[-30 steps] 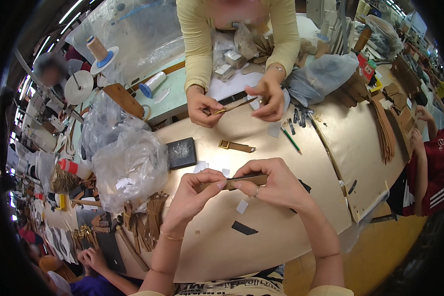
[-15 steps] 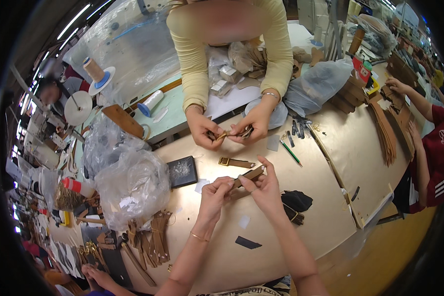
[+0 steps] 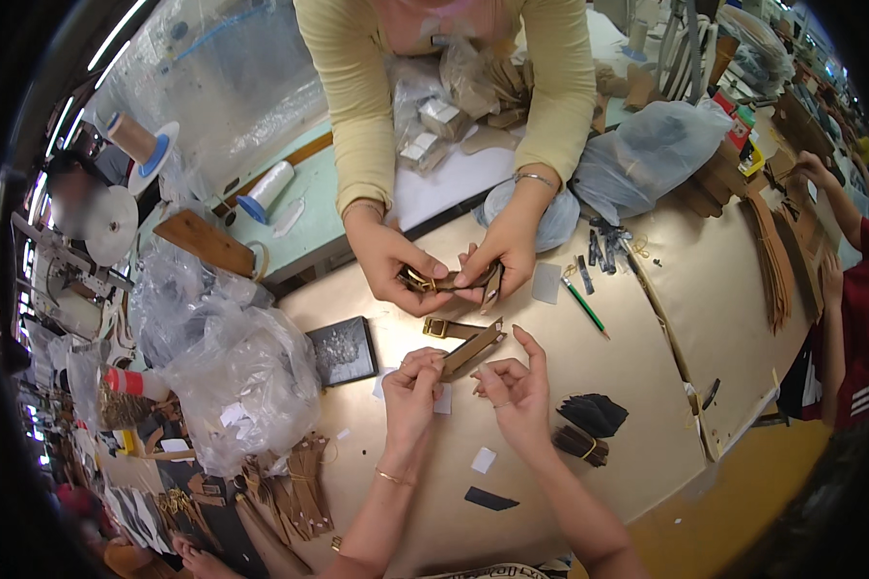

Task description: The person assembles a leather strap by attaching a metal buckle. They use pliers to secure the buckle onto the strap, then fold and align the leather ends. The person handles multiple strap pieces and tools on a cluttered workbench.

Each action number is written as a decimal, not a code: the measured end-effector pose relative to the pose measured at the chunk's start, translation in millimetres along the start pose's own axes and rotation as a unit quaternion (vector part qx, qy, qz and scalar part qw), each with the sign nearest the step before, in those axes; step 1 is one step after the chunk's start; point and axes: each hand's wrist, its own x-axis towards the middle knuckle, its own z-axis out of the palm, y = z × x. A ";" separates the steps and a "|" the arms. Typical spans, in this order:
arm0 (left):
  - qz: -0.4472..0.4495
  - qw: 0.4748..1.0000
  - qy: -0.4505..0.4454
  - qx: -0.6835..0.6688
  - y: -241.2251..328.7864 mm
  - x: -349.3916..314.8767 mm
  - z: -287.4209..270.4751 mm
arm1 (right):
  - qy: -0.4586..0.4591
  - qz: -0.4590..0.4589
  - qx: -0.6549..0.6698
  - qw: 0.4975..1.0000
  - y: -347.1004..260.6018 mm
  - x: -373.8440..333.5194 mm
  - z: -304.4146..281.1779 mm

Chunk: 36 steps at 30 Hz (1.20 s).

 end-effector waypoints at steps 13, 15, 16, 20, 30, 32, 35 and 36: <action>-0.071 0.996 0.012 -0.052 13.4 -1.3 0.1 | 0.012 -0.040 -0.085 0.996 10.4 -12.1 5.8; -0.070 0.996 0.009 -0.057 12.9 -1.2 -0.3 | 0.013 -0.042 -0.083 0.996 8.8 -12.9 6.6; -0.067 0.996 0.006 -0.058 12.8 -1.0 -0.4 | 0.012 -0.046 -0.085 0.995 8.3 -12.7 6.7; -0.048 0.997 -0.003 -0.061 11.9 -1.9 -1.0 | 0.002 -0.068 -0.093 0.993 9.9 -11.0 6.3; 0.064 0.997 -0.021 0.043 0.4 -6.1 -4.0 | 0.003 -0.080 -0.105 0.991 13.1 -11.2 6.3; 0.084 0.995 -0.026 0.054 -1.9 -7.2 -4.7 | 0.002 -0.082 -0.106 0.991 13.5 -11.0 6.1; 0.054 0.997 -0.016 0.048 -4.6 -7.7 -7.0 | -0.007 -0.081 -0.113 0.990 13.6 -11.8 4.7; 0.048 0.998 -0.019 0.043 -5.3 -7.5 -7.7 | -0.013 -0.077 -0.120 0.990 13.4 -12.1 3.9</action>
